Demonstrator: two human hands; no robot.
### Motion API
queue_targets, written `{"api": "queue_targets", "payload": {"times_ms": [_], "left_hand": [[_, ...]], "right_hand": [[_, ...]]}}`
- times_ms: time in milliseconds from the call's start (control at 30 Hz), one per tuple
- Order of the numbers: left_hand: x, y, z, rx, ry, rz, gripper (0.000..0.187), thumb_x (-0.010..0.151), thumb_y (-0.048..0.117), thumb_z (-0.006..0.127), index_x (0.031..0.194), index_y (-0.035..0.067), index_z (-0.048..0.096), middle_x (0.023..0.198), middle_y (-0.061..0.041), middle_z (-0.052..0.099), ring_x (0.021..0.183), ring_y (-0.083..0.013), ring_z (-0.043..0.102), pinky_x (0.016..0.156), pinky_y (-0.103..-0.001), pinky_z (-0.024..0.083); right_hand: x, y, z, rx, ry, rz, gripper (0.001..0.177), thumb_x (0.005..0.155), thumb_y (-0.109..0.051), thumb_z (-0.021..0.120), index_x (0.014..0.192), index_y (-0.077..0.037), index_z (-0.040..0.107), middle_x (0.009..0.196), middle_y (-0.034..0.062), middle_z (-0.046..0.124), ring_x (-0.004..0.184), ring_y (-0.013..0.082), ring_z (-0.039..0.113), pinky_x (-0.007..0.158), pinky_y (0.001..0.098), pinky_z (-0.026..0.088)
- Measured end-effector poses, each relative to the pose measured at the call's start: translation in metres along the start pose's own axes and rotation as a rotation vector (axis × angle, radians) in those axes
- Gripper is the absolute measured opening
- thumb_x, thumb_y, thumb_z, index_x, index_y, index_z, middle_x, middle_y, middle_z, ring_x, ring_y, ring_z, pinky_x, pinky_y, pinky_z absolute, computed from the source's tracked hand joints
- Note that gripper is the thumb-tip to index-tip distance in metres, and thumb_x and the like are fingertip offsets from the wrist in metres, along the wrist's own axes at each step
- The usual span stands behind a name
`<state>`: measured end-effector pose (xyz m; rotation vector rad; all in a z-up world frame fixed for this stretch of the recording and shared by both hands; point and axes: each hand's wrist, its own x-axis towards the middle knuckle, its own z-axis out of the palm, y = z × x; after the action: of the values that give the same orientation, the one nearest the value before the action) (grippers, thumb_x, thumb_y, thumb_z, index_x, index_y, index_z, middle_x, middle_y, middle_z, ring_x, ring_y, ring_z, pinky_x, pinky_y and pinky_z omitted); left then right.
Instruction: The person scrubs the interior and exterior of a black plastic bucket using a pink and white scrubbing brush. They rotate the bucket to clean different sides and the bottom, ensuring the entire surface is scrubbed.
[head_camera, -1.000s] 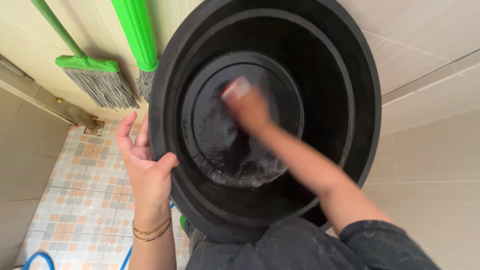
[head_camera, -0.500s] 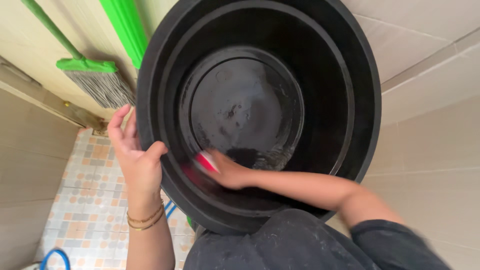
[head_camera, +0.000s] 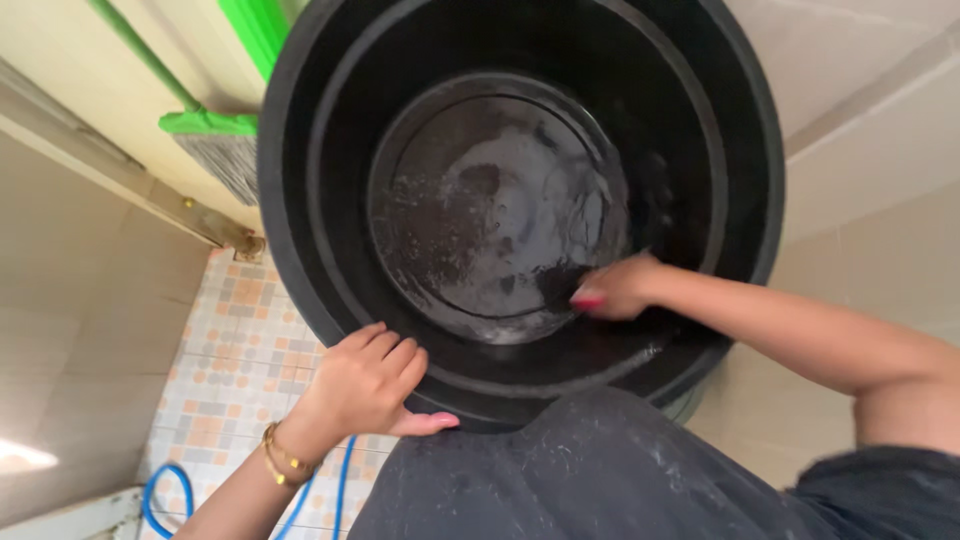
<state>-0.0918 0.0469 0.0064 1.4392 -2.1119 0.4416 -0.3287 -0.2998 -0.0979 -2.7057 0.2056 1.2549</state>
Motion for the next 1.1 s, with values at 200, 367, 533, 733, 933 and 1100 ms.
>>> {"api": "queue_targets", "payload": {"times_ms": [200, 367, 533, 733, 933, 1100], "left_hand": [[-0.004, -0.008, 0.008, 0.154, 0.134, 0.302, 0.076, 0.083, 0.078, 0.069, 0.060, 0.009, 0.048, 0.060, -0.004, 0.041, 0.050, -0.0197, 0.044, 0.050, -0.030, 0.037], [0.001, 0.001, 0.021, 0.266, 0.270, 0.291, 0.077, 0.089, 0.079, 0.055, 0.056, 0.010, 0.041, 0.055, -0.004, 0.034, 0.048, -0.0214, 0.041, 0.050, -0.032, 0.038], [0.011, 0.019, 0.020, 0.210, 0.421, 0.223, 0.068, 0.107, 0.056, 0.041, 0.066, 0.002, 0.052, 0.064, -0.009, 0.042, 0.058, -0.0267, 0.048, 0.061, -0.038, 0.046], [0.026, 0.014, 0.002, 0.190, 0.483, 0.158, 0.067, 0.099, 0.058, 0.040, 0.059, 0.006, 0.049, 0.057, -0.009, 0.042, 0.050, -0.0273, 0.046, 0.050, -0.040, 0.040], [0.007, -0.008, -0.026, 0.017, 0.882, -0.096, 0.085, 0.100, 0.077, 0.035, 0.061, 0.002, 0.048, 0.057, -0.007, 0.043, 0.053, -0.0264, 0.051, 0.054, -0.036, 0.040], [-0.084, -0.063, 0.028, -0.167, 1.129, -0.495, 0.089, 0.094, 0.083, 0.037, 0.063, 0.001, 0.054, 0.056, -0.007, 0.046, 0.054, -0.0170, 0.048, 0.053, -0.031, 0.033]], "right_hand": [[-0.069, -0.067, -0.034, 0.624, -0.086, -0.178, 0.071, 0.092, -0.054, 0.057, 0.156, -0.032, 0.038, 0.149, 0.0052, 0.054, 0.133, 0.0231, 0.055, 0.108, 0.0403, 0.045], [-0.147, 0.009, -0.027, 0.212, 0.797, 0.194, 0.052, 0.092, -0.051, 0.059, 0.133, -0.019, 0.064, 0.131, 0.0062, 0.067, 0.121, 0.0295, 0.062, 0.100, 0.0484, 0.045], [-0.187, 0.082, 0.037, 1.038, 1.463, 0.314, 0.053, 0.108, -0.041, 0.054, 0.149, -0.008, 0.049, 0.139, 0.0151, 0.059, 0.124, 0.0334, 0.058, 0.095, 0.0511, 0.045], [-0.206, 0.094, 0.044, 1.871, 1.244, -0.001, 0.054, 0.106, -0.044, 0.054, 0.148, -0.012, 0.054, 0.140, 0.0049, 0.063, 0.122, 0.0207, 0.061, 0.101, 0.0419, 0.046], [-0.267, 0.100, -0.059, 1.510, 1.271, -0.685, 0.052, 0.113, -0.043, 0.044, 0.149, -0.006, 0.052, 0.136, 0.0085, 0.059, 0.127, 0.0229, 0.056, 0.114, 0.0424, 0.042], [-0.246, 0.085, -0.222, 1.416, 0.994, -0.604, 0.055, 0.115, -0.049, 0.045, 0.153, -0.009, 0.048, 0.153, 0.0088, 0.057, 0.142, 0.0285, 0.054, 0.117, 0.0610, 0.040]]}}
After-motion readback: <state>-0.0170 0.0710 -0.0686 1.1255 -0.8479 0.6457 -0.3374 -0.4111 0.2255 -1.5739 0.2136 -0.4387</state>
